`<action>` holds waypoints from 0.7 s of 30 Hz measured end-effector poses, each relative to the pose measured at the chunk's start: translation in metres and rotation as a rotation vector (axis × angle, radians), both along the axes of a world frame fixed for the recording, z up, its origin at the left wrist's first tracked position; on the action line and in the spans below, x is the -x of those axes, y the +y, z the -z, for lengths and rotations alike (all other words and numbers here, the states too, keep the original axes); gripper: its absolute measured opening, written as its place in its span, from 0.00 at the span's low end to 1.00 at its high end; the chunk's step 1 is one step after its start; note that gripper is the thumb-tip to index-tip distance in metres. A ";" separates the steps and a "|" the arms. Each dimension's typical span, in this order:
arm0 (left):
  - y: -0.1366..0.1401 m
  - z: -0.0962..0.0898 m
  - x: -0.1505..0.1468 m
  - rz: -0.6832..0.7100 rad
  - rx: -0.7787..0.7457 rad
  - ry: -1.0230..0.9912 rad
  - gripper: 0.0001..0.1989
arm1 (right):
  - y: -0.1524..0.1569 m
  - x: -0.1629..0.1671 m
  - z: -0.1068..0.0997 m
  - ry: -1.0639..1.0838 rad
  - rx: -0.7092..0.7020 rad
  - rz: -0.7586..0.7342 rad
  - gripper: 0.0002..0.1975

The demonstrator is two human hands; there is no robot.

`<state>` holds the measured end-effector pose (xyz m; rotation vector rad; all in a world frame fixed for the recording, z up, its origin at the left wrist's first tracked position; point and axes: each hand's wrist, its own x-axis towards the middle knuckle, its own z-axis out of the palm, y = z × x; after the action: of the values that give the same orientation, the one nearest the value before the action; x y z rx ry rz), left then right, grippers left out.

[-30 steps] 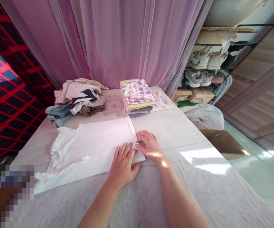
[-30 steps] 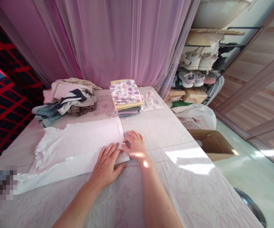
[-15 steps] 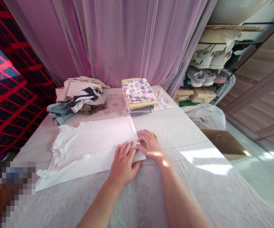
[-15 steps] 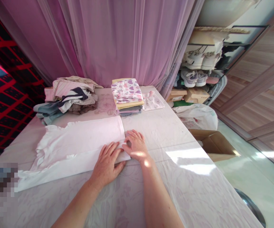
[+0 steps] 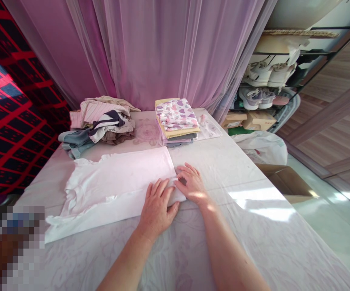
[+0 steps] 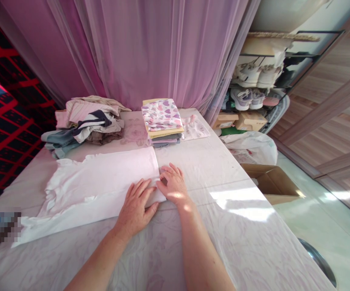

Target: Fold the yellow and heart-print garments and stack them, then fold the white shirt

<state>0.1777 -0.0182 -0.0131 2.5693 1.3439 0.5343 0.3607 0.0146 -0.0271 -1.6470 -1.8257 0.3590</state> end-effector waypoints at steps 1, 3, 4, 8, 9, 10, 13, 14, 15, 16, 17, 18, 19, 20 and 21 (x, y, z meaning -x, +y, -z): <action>0.000 0.000 0.000 0.002 0.000 0.010 0.20 | 0.000 0.001 0.000 -0.009 0.003 0.002 0.01; 0.000 0.000 0.000 0.006 -0.001 0.033 0.21 | 0.000 0.001 0.000 -0.025 0.007 0.005 0.00; 0.000 0.000 0.000 0.006 -0.001 0.045 0.21 | -0.001 0.001 0.000 -0.031 0.007 0.006 0.00; 0.000 0.000 -0.001 0.011 -0.002 0.079 0.24 | 0.000 0.001 0.002 -0.037 -0.014 0.020 0.03; 0.000 0.000 -0.001 0.016 -0.001 0.084 0.25 | 0.000 0.001 0.003 -0.034 -0.022 0.027 0.05; 0.000 0.000 -0.001 0.023 0.000 0.087 0.26 | 0.001 0.001 0.003 -0.031 -0.028 0.033 0.07; 0.000 -0.002 0.000 0.050 0.005 0.086 0.27 | 0.002 0.000 0.005 -0.024 -0.038 0.035 0.08; 0.000 -0.002 -0.001 0.056 0.006 0.086 0.26 | 0.003 -0.001 0.006 -0.021 -0.042 0.031 0.08; 0.000 -0.003 -0.001 0.058 0.005 0.087 0.26 | 0.003 -0.002 0.006 -0.019 -0.045 0.026 0.07; 0.000 -0.003 -0.001 0.058 0.006 0.088 0.25 | 0.003 -0.002 0.007 -0.016 -0.048 0.021 0.06; 0.000 -0.003 -0.001 0.055 0.007 0.090 0.25 | 0.004 -0.003 0.007 -0.013 -0.052 0.017 0.06; 0.000 -0.003 -0.001 0.050 0.009 0.092 0.24 | 0.004 -0.004 0.008 -0.008 -0.056 0.014 0.05; 0.000 -0.003 -0.001 0.045 0.010 0.093 0.23 | 0.005 -0.004 0.009 -0.001 -0.061 0.012 0.05; 0.000 -0.002 -0.001 0.040 0.010 0.094 0.22 | 0.005 -0.005 0.009 0.010 -0.068 0.012 0.05; -0.001 -0.002 -0.001 0.037 0.009 0.096 0.21 | 0.006 -0.006 0.010 0.025 -0.077 0.014 0.05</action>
<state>0.1791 -0.0188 -0.0113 2.6380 1.3220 0.4030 0.3662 0.0207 -0.0370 -1.5953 -1.7864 0.2984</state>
